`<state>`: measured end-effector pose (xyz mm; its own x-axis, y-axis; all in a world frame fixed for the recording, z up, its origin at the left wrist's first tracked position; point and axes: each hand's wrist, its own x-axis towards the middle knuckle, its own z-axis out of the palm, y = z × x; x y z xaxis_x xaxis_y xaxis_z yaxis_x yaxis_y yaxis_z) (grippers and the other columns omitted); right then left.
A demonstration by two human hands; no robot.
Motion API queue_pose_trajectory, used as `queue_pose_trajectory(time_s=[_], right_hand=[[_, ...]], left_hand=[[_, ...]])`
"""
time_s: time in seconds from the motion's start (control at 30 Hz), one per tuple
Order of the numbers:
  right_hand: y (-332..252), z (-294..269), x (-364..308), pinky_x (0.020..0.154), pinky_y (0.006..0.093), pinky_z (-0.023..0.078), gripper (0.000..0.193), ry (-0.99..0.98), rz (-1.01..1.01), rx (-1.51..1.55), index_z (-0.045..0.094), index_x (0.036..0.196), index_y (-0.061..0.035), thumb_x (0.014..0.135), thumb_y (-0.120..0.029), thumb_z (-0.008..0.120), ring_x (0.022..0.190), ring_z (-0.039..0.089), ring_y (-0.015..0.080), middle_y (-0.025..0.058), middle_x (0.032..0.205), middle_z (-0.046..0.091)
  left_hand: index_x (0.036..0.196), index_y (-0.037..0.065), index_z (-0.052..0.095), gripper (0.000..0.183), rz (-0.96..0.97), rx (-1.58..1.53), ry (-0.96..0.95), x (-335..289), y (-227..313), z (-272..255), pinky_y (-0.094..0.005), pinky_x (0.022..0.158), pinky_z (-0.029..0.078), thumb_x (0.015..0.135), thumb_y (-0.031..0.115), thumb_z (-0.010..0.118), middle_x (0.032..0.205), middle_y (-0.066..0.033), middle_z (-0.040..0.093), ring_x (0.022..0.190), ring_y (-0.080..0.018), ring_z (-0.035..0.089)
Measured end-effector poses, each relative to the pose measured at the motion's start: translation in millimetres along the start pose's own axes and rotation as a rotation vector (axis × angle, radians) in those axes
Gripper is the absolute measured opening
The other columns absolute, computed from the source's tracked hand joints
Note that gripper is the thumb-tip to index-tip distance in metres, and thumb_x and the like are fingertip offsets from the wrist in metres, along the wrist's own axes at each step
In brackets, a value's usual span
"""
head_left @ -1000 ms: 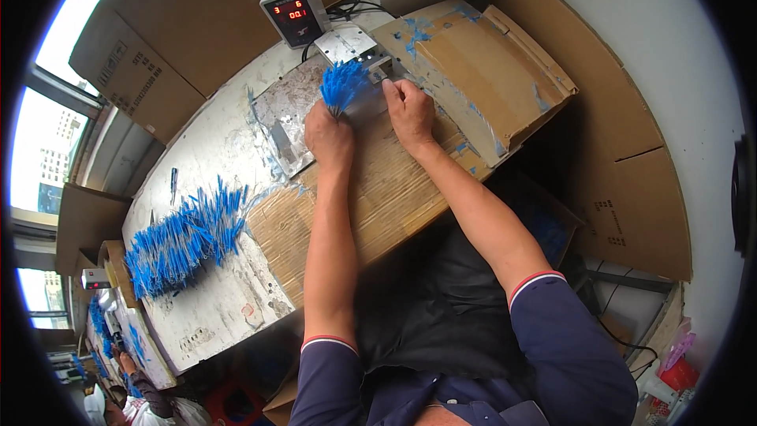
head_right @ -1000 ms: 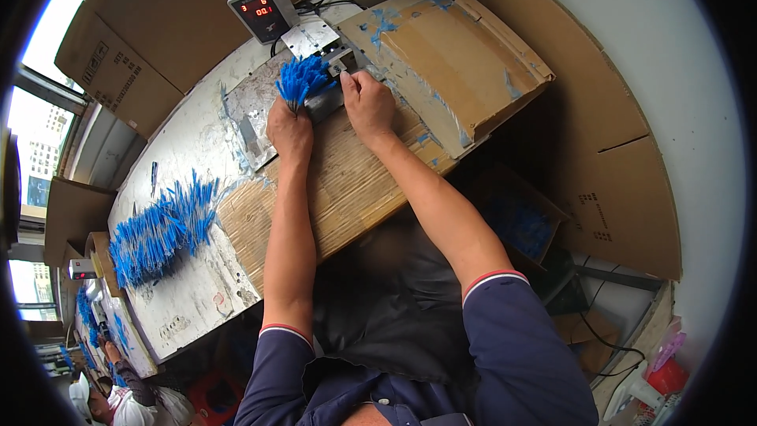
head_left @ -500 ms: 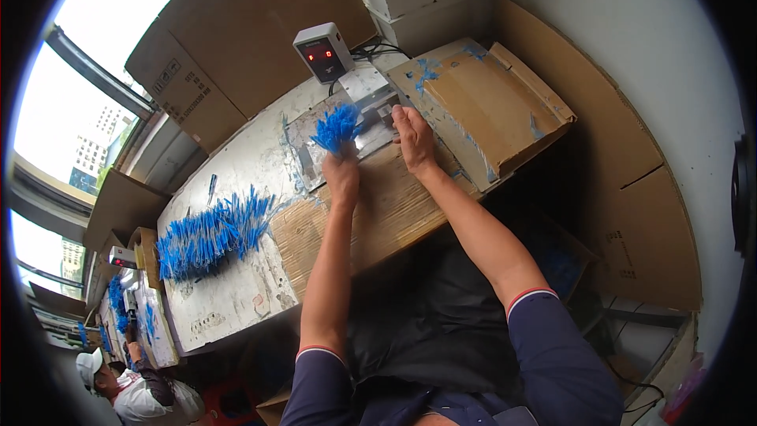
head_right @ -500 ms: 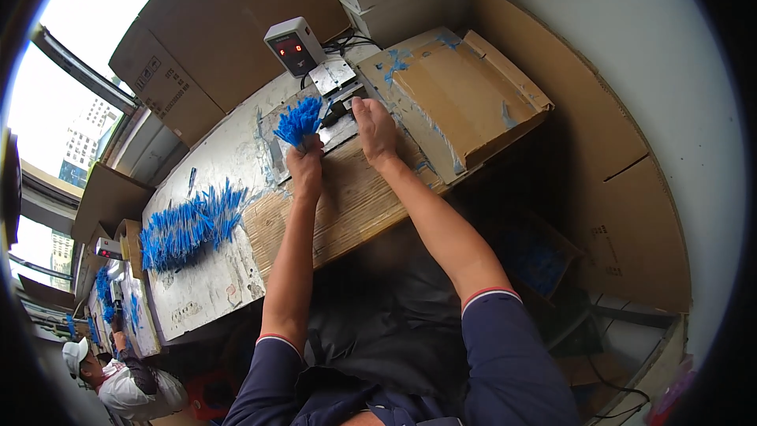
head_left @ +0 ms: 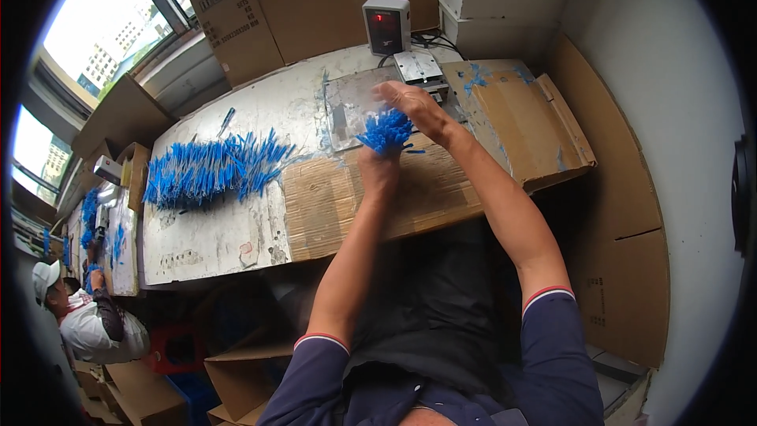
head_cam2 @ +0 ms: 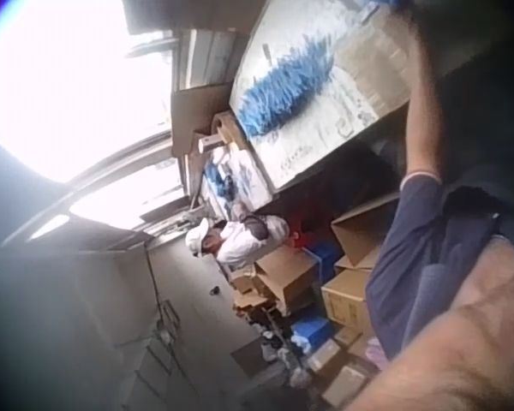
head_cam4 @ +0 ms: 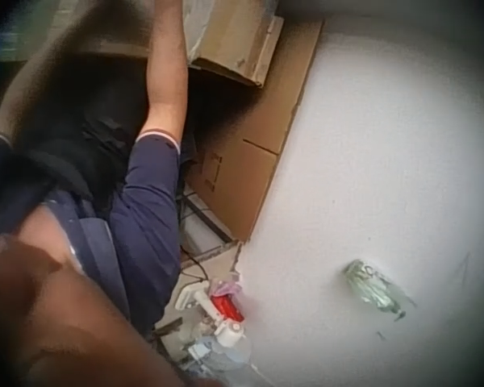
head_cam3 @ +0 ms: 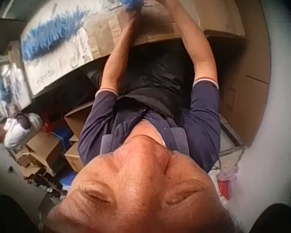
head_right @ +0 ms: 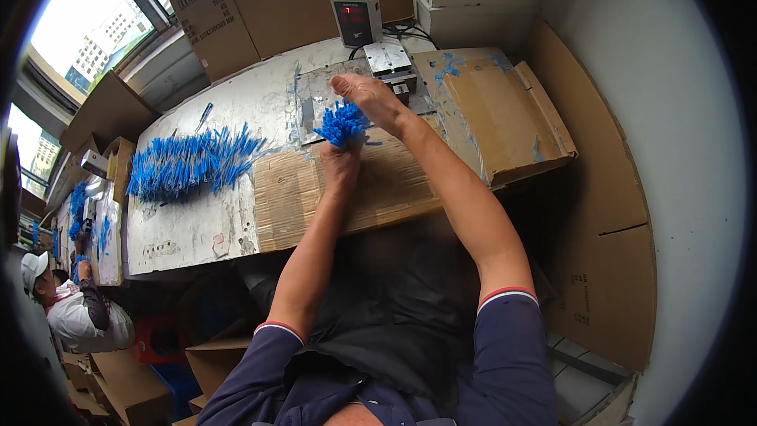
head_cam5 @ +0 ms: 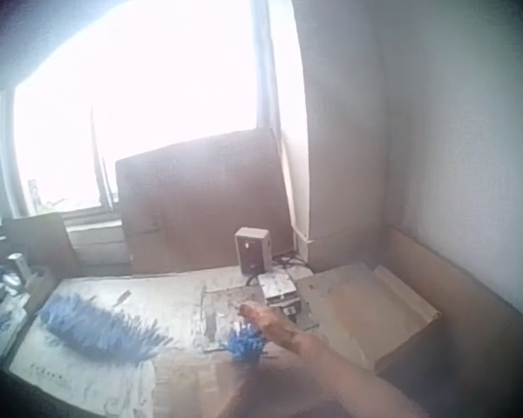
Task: The recorder is assembling blue fiber cleaning brushes by inserting bundles into a machine and then packaging them into cardboard boxes.
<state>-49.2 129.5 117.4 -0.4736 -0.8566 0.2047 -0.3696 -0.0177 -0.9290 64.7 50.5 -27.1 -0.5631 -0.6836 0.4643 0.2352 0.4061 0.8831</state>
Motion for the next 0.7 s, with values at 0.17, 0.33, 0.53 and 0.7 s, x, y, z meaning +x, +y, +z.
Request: queue_pose_trajectory(time_s=[0.17,0.33,0.53,0.7], right_hand=[[-2.7,33.1,-13.7,0.092,0.0404,0.05,0.074,-0.01,-0.238,-0.315,0.066,0.12,0.0009,0.098,-0.068,0.051,0.102,0.067,0.0331,0.0168,0.11,0.069],[11.7,48.5,-20.0,0.098,0.0347,0.049,0.06,0.124,-0.211,-0.536,0.065,0.13,-0.001,0.099,-0.053,0.062,0.112,0.067,0.033,0.0182,0.126,0.068],[1.2,43.0,0.9,0.11,0.041,0.043,0.066,0.137,-0.366,-0.374,0.065,0.133,-0.0018,0.102,-0.058,0.05,0.13,0.057,0.036,0.0201,0.138,0.062],[-6.2,54.1,-5.5,0.109,0.0447,0.043,0.063,-0.117,-0.41,-0.733,0.068,0.127,-0.0011,0.1,-0.056,0.053,0.125,0.058,0.0375,0.0198,0.131,0.067]], left_hand=[[0.108,0.007,0.072,0.017,-0.081,-0.066,0.133,1.4,9.0,-11.7,-0.0398,0.076,0.054,0.092,0.012,0.074,0.093,-0.0155,0.075,0.088,-0.0298,0.074],[0.099,0.007,0.073,0.01,-0.041,0.099,0.072,4.1,28.0,-12.6,-0.0411,0.071,0.055,0.09,0.013,0.072,0.084,-0.0154,0.074,0.08,-0.0322,0.074],[0.098,0.006,0.071,0.01,-0.073,0.119,0.106,-2.8,20.6,-15.2,-0.0424,0.069,0.055,0.089,0.012,0.07,0.079,-0.0163,0.072,0.079,-0.035,0.074],[0.105,0.005,0.07,0.016,0.056,0.05,0.211,-4.3,21.1,-2.4,-0.0422,0.072,0.056,0.094,0.017,0.071,0.089,-0.0159,0.074,0.084,-0.0334,0.074]])
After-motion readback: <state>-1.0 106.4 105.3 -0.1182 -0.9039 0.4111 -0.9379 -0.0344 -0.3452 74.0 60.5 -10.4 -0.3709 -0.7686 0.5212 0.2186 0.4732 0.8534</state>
